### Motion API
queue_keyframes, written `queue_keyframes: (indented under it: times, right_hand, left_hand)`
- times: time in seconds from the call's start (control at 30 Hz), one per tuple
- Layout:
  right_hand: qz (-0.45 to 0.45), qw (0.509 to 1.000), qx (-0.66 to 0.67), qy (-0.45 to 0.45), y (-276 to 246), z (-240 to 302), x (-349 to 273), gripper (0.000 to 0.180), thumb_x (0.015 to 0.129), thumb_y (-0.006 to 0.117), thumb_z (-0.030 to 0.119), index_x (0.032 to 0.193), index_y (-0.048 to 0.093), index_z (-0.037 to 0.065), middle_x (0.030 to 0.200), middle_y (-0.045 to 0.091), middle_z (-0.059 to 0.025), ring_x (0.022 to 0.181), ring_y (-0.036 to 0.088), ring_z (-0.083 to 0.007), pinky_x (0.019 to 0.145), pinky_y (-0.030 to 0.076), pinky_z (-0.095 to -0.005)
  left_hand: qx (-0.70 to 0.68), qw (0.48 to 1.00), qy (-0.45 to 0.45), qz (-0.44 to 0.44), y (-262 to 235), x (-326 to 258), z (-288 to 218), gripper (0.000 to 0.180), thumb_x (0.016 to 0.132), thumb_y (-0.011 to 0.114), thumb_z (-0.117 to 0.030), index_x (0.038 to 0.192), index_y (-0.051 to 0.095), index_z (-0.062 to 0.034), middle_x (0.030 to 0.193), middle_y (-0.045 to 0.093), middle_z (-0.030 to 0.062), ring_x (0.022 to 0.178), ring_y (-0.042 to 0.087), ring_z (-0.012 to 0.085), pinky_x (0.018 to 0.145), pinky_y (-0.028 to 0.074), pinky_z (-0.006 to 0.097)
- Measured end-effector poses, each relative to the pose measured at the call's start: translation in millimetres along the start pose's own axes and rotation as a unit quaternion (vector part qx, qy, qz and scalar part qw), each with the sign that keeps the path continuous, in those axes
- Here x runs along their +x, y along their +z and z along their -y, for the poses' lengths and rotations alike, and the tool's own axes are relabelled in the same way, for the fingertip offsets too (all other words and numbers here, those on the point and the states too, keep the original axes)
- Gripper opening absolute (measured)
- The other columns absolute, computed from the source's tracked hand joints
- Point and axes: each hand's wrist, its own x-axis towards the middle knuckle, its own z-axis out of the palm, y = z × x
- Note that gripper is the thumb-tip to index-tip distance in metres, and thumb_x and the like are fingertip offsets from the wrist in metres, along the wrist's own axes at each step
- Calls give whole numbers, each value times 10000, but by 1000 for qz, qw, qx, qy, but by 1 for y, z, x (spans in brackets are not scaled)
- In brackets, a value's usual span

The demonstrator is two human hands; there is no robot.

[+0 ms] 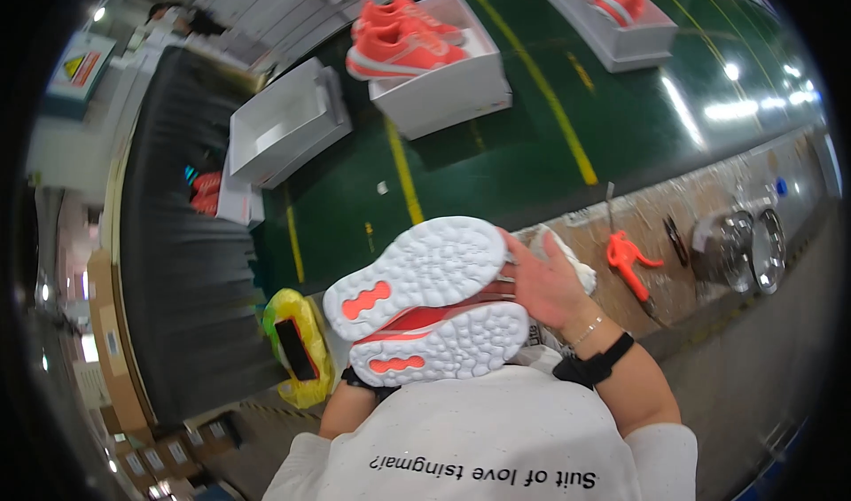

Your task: Cleaning shoe soles with a cloth and solvent before packing them into boxes on an assembly line.

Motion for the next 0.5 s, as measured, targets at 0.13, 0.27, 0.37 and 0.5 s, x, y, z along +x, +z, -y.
queue_keyframes:
  times: [0.13,0.27,0.37,0.5]
  right_hand:
    - [-37,999,-6,-30,-1,-2,-4,775,875,183,675,1454,165,159,1384,382,-170,1167,455,-362,1019,315,-511]
    - [-58,998,19,-31,2,-6,-4,766,882,184,666,1453,171,156,1403,366,-159,1166,462,-374,1023,311,-517]
    - [-24,999,26,-40,-6,-7,-3,749,893,193,647,1450,181,146,1421,350,-147,1200,442,-383,1032,300,-520]
    - [-42,998,14,-44,-1,-10,0,751,896,205,643,1445,202,130,1425,344,-149,1220,425,-379,1041,290,-513]
  left_hand:
    - [-21,997,73,-14,-5,-5,-3,504,896,508,-376,1273,463,-44,1264,520,164,1146,518,288,982,424,453]
    - [-38,992,121,-9,-9,-5,-11,501,896,508,-374,1271,466,-45,1262,522,164,1144,520,287,981,426,453]
    - [-48,989,140,0,-12,-4,-15,499,897,509,-373,1270,468,-45,1260,524,163,1143,521,287,980,427,452]
    - [-63,987,147,11,-15,6,-23,496,897,509,-372,1268,471,-45,1258,526,163,1141,522,286,979,428,452]
